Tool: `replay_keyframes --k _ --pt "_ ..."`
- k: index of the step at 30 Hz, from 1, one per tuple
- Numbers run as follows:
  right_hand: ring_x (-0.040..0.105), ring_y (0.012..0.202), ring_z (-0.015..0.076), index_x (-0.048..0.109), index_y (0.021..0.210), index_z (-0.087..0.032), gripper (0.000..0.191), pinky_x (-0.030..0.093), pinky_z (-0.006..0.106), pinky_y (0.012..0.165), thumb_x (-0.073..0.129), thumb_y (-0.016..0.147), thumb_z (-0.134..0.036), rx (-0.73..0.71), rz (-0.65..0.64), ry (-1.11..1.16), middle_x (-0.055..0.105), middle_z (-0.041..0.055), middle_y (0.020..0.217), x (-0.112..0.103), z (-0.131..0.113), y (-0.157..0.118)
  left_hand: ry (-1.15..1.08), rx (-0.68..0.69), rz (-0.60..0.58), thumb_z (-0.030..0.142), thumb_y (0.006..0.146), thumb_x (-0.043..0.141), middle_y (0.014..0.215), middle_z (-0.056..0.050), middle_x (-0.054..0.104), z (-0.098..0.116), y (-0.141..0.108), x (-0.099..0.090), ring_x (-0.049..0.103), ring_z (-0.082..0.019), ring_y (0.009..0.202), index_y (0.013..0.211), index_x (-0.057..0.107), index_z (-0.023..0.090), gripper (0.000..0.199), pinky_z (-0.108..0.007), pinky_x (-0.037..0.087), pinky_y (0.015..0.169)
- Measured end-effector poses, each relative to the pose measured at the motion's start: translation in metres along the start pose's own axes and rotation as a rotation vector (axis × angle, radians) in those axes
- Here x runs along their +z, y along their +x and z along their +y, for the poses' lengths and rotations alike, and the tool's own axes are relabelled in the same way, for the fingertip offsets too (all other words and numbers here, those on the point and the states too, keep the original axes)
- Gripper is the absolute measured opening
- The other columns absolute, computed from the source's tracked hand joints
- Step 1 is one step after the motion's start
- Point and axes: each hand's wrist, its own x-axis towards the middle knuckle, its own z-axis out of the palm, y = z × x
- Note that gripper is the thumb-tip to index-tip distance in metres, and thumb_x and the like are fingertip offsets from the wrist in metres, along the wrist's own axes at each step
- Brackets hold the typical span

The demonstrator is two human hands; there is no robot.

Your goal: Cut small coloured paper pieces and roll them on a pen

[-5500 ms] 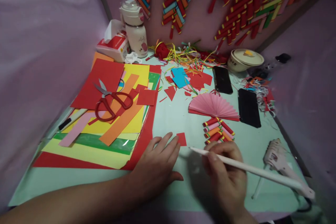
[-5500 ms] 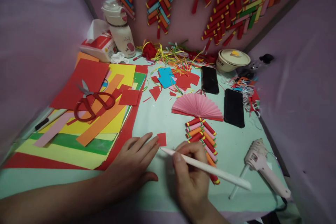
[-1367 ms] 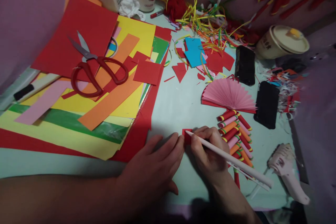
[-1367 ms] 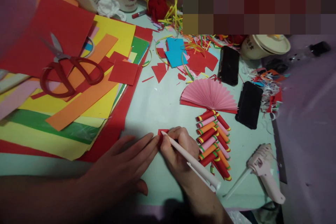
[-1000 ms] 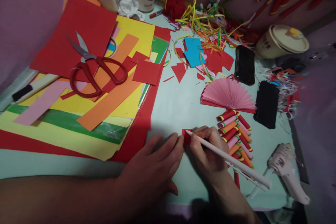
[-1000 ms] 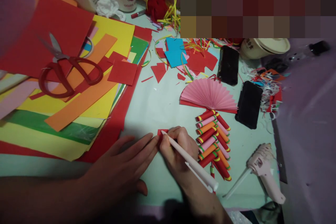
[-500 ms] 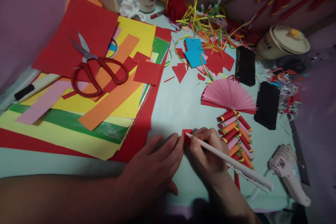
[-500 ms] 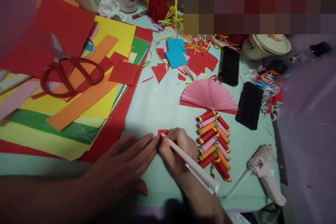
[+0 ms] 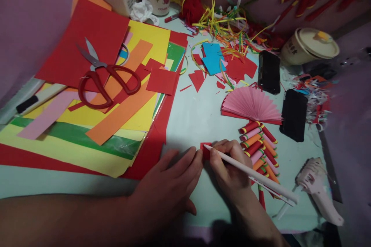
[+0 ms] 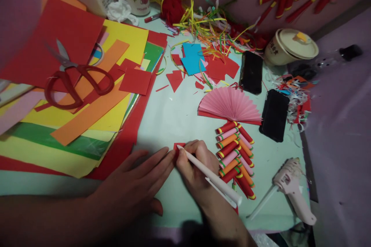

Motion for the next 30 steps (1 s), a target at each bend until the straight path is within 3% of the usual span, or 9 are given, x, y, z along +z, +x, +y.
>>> replay_keyframes --k 20,30 --pt "0.056 0.062 0.0109 0.045 0.080 -0.023 0.017 0.043 0.026 0.057 0.059 0.089 -0.016 -0.011 0.027 0.074 0.056 -0.0040 0.071 -0.0008 0.0002 -0.0010 -0.004 -0.013 0.024 0.071 0.084 0.047 0.148 -0.008 0.049 0.0007 -0.0019 0.0010 0.037 -0.024 0.135 0.135 0.055 0.014 0.076 -0.037 0.035 0.098" --pt "0.056 0.060 0.0124 0.047 0.079 -0.024 0.017 0.044 0.028 0.056 0.061 0.089 -0.024 0.019 -0.014 -0.004 0.059 -0.0028 0.069 -0.0016 -0.0016 -0.0010 -0.002 -0.004 0.024 0.071 0.085 0.045 0.146 -0.010 0.051 -0.0007 -0.0002 0.0014 0.038 -0.024 0.135 0.134 0.056 0.014 0.075 -0.037 0.035 0.097"
